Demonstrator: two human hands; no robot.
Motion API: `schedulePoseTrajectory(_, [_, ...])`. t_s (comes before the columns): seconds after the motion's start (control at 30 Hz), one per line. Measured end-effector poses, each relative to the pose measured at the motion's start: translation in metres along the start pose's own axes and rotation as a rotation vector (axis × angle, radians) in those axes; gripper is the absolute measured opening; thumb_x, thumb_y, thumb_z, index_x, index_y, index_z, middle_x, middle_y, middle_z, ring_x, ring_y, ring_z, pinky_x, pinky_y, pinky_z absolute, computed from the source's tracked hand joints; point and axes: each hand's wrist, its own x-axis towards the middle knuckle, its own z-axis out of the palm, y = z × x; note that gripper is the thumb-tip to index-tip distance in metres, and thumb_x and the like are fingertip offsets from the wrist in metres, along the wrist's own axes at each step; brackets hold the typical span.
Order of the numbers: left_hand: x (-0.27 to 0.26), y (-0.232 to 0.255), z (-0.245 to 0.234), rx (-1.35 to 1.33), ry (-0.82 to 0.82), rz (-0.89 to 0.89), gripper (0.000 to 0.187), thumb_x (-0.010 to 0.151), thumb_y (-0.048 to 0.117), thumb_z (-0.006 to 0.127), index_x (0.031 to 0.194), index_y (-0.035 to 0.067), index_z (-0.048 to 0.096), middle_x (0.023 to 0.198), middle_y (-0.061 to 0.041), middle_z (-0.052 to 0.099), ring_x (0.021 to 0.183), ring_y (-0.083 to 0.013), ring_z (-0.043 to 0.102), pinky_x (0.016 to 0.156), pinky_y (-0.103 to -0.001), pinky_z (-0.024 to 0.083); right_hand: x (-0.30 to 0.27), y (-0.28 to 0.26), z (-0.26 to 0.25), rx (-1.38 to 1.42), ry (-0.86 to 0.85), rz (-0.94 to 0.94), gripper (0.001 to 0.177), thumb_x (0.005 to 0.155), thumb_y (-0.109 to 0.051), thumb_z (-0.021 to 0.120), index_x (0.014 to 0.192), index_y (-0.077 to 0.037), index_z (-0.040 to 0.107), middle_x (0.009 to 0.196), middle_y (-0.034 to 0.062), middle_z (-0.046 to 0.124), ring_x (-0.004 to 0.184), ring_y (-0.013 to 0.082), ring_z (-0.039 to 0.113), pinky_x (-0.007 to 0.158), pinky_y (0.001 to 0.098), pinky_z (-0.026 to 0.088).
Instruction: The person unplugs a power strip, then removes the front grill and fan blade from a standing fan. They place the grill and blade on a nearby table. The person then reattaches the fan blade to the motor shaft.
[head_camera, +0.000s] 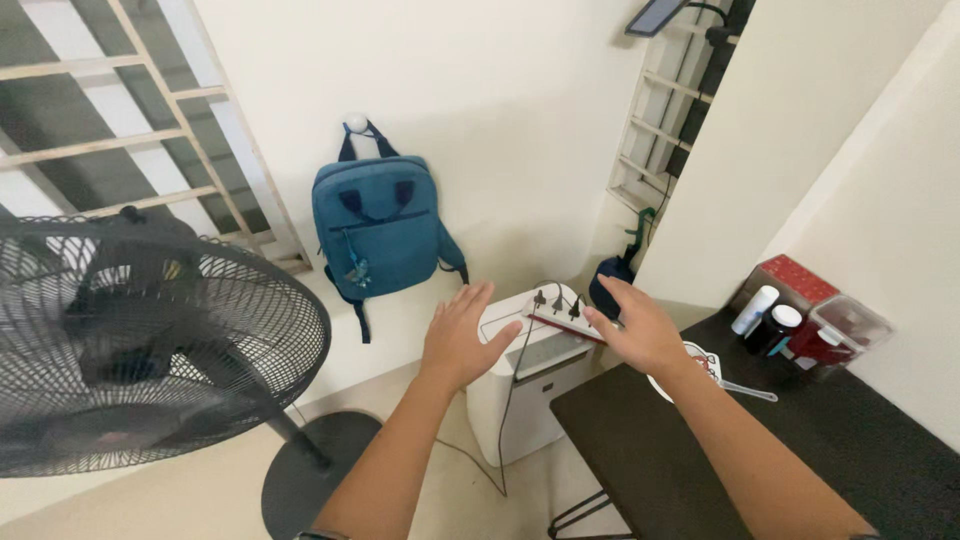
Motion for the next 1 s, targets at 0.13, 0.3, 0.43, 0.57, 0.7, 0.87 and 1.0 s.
schedulePoseTrajectory(0.13, [0.024,0.001,0.017,-0.014,-0.021,-0.007,0.084,0.087,0.062,0.063,0.150,0.008,0.047,0.158,-0.012,0.045,0.150,-0.0278,0.034,0.120,-0.053,0.021,0.016,0.017,0.009,0.028,-0.008,0.029,0.070,0.090,-0.051,0.065,0.141,-0.003,0.055,0.144,0.0212,0.057,0.133,0.0367,0.053,0.111,0.0434,0.041])
schedulePoseTrajectory(0.3, [0.049,-0.013,0.034,-0.038,-0.049,0.010,0.087,0.085,0.063,0.065,0.150,0.008,0.048,0.156,-0.015,0.045,0.146,-0.0315,0.038,0.119,-0.051,0.028,0.034,0.033,0.026,-0.010,-0.044,0.060,0.072,0.091,-0.050,0.065,0.144,-0.004,0.053,0.147,0.0221,0.054,0.135,0.0385,0.050,0.111,0.0452,0.039])
schedulePoseTrajectory(0.43, [0.072,-0.031,0.045,-0.048,-0.054,0.079,0.084,0.087,0.062,0.064,0.149,0.008,0.049,0.156,-0.014,0.047,0.147,-0.0315,0.038,0.119,-0.051,0.026,0.046,0.039,0.037,-0.016,-0.016,0.124,0.072,0.090,-0.052,0.064,0.145,-0.007,0.053,0.149,0.0206,0.053,0.137,0.0370,0.049,0.112,0.0441,0.038])
schedulePoseTrajectory(0.57, [0.102,-0.047,0.051,-0.064,-0.112,0.116,0.084,0.086,0.061,0.065,0.149,0.007,0.049,0.156,-0.015,0.047,0.147,-0.0322,0.037,0.120,-0.050,0.025,0.062,0.040,0.044,-0.025,0.010,0.208,0.074,0.089,-0.054,0.064,0.146,-0.009,0.052,0.149,0.0197,0.052,0.139,0.0359,0.048,0.113,0.0433,0.038])
schedulePoseTrajectory(0.7, [0.123,-0.060,0.059,-0.079,-0.164,0.142,0.084,0.087,0.062,0.063,0.150,0.008,0.048,0.156,-0.015,0.046,0.148,-0.0316,0.037,0.120,-0.050,0.024,0.071,0.036,0.055,-0.063,0.037,0.290,0.075,0.088,-0.055,0.064,0.147,-0.011,0.051,0.152,0.0186,0.050,0.139,0.0359,0.047,0.112,0.0440,0.038])
schedulePoseTrajectory(0.87, [0.141,-0.071,0.072,-0.103,-0.190,0.183,0.086,0.085,0.063,0.063,0.151,0.010,0.047,0.156,-0.015,0.047,0.146,-0.0326,0.039,0.120,-0.051,0.025,0.079,0.032,0.065,-0.122,0.047,0.321,0.075,0.089,-0.058,0.062,0.147,-0.012,0.051,0.150,0.0173,0.052,0.139,0.0345,0.048,0.113,0.0432,0.038])
schedulePoseTrajectory(1.0, [0.150,-0.079,0.086,-0.105,-0.212,0.185,0.086,0.086,0.063,0.064,0.150,0.010,0.048,0.155,-0.017,0.046,0.145,-0.0355,0.039,0.119,-0.053,0.025,0.082,0.034,0.070,-0.140,0.027,0.360,0.075,0.089,-0.057,0.062,0.148,-0.012,0.050,0.151,0.0180,0.051,0.138,0.0358,0.047,0.113,0.0442,0.037])
